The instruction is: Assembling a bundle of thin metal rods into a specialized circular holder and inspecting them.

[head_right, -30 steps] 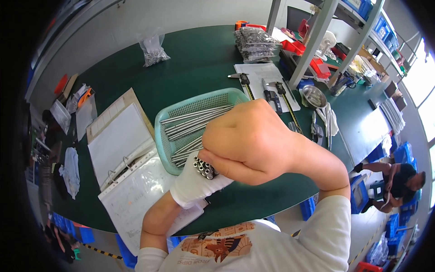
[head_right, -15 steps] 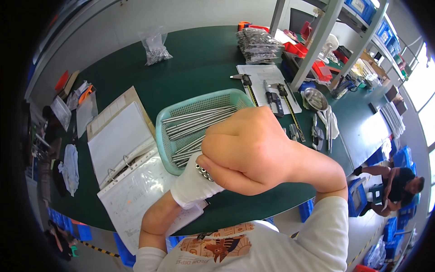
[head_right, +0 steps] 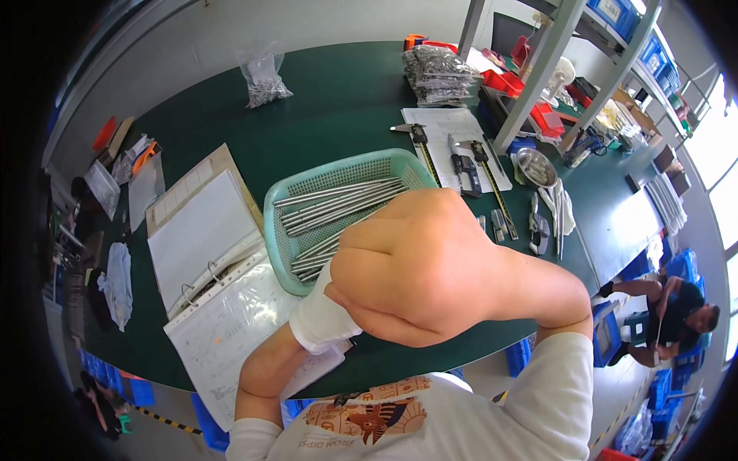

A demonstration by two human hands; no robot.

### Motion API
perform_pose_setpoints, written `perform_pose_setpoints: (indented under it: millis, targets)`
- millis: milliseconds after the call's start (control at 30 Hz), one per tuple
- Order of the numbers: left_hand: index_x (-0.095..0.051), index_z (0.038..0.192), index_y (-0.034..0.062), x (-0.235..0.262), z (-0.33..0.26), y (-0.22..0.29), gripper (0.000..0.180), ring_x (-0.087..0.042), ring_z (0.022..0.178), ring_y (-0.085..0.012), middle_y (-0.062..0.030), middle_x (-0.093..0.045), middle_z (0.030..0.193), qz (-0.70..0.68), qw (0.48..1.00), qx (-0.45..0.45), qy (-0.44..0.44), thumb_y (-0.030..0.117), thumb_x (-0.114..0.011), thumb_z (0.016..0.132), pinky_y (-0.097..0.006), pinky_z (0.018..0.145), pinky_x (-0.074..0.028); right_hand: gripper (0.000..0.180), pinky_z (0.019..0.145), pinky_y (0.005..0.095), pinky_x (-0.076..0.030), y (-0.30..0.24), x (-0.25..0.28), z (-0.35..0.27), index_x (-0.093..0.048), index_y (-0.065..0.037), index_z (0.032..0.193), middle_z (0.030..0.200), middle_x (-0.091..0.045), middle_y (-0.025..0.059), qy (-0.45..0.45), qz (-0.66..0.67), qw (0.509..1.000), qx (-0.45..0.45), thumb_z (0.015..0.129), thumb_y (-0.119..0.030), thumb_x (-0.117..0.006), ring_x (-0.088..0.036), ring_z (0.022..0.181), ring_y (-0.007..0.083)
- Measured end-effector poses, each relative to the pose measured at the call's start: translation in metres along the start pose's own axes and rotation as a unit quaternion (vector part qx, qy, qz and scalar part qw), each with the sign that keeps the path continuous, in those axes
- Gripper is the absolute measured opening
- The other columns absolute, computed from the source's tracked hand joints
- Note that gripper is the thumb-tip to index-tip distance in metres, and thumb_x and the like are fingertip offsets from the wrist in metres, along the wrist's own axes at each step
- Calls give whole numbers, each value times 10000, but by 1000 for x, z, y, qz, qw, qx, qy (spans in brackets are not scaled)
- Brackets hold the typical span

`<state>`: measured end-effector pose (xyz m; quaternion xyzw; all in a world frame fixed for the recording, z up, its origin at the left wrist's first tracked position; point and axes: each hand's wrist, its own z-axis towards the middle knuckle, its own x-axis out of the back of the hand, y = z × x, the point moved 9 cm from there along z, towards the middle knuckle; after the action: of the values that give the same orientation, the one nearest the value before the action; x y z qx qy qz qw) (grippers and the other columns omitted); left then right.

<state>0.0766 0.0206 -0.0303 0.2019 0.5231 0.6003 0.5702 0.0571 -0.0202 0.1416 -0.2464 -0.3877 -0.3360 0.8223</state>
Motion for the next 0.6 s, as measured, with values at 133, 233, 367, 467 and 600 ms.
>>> perform_pose_setpoints:
  millis: [133, 233, 367, 467, 600]
  targets:
    - [-570, 782, 30, -8, 0, 35, 75, -440, 585, -20, 43, -527, 639, 150, 987, 59, -13, 58, -640, 780, -215, 517, -380, 152, 373, 343, -329, 8, 3, -7, -504, -66, 597, 538, -442, 40, 15, 7, 1000, -16, 690, -101, -619, -442, 419, 249]
    - [-575, 780, 26, -11, 0, 40, 80, -442, 585, -21, 43, -532, 638, 187, 980, 51, -37, 61, -646, 783, -212, 518, -380, 174, 376, 347, -321, 8, 15, -5, -483, -61, 580, 515, -419, 44, 34, -1, 999, -36, 694, -90, -612, -435, 417, 251]
    - [-578, 782, 21, -10, -1, 39, 92, -445, 583, -23, 38, -539, 638, 165, 985, 45, -26, 76, -653, 789, -213, 517, -382, 196, 378, 349, -313, 14, 8, -5, -462, -60, 564, 500, -401, 48, 32, 2, 999, -37, 697, -82, -605, -429, 415, 255]
    - [-579, 786, 19, -11, 0, 41, 99, -445, 583, -26, 33, -540, 636, 157, 986, 51, -27, 84, -654, 791, -215, 519, -382, 201, 376, 349, -311, 15, 7, -6, -456, -62, 562, 503, -405, 47, 32, 9, 999, -38, 695, -83, -605, -426, 415, 258]
    - [-578, 792, 18, -10, 0, 36, 107, -437, 581, -29, 28, -536, 630, 182, 981, 57, -24, 92, -654, 793, -221, 522, -380, 192, 377, 355, -313, 14, 5, -4, -462, -63, 571, 506, -410, 46, 14, 1, 999, -44, 696, -87, -606, -431, 418, 259]
